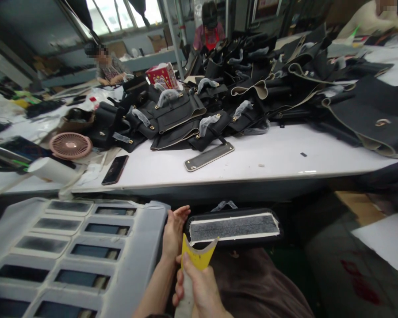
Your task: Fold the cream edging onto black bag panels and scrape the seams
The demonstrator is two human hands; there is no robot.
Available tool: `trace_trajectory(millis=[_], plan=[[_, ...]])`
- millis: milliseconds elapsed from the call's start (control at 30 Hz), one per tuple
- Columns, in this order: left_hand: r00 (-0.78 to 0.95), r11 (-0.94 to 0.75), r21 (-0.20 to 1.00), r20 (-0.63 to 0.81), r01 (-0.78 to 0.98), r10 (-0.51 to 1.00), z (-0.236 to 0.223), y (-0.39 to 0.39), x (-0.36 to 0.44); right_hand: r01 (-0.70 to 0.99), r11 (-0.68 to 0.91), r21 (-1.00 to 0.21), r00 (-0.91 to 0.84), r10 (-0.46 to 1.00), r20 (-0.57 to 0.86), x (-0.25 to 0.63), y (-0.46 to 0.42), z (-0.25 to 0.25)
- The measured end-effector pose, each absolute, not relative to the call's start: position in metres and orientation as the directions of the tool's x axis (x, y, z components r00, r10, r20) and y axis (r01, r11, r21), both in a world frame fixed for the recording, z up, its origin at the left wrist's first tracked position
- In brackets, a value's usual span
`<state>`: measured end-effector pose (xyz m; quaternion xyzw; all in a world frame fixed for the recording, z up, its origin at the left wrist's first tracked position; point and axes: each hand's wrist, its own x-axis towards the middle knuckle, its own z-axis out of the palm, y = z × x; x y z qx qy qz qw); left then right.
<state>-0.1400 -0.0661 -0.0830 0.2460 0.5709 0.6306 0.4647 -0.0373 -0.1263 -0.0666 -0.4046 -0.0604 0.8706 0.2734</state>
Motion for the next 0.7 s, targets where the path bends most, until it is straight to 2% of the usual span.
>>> trace_trajectory(millis=[133, 200, 533, 700], plan=[[-0.203, 0.054, 0.998, -0.046, 0.038, 0.978, -0.059, -0.054, -0.135, -0.414, -0.841, -0.348, -0.512, 0.531, -0.675, -0.037, -0.125, -0.065], [-0.209, 0.059, 0.991, -0.033, 0.123, 0.977, -0.052, -0.054, -0.129, -0.397, -0.849, -0.350, -0.527, 0.523, -0.670, -0.035, -0.124, -0.064], [-0.310, 0.200, 0.962, -0.136, 0.185, 0.941, -0.052, -0.053, -0.121, -0.275, -0.900, -0.339, -0.629, 0.435, -0.644, -0.014, -0.110, -0.061], [-0.360, 0.217, 0.943, -0.118, 0.251, 0.925, -0.050, -0.051, -0.114, -0.235, -0.903, -0.359, -0.665, 0.418, -0.618, -0.006, -0.102, -0.063]])
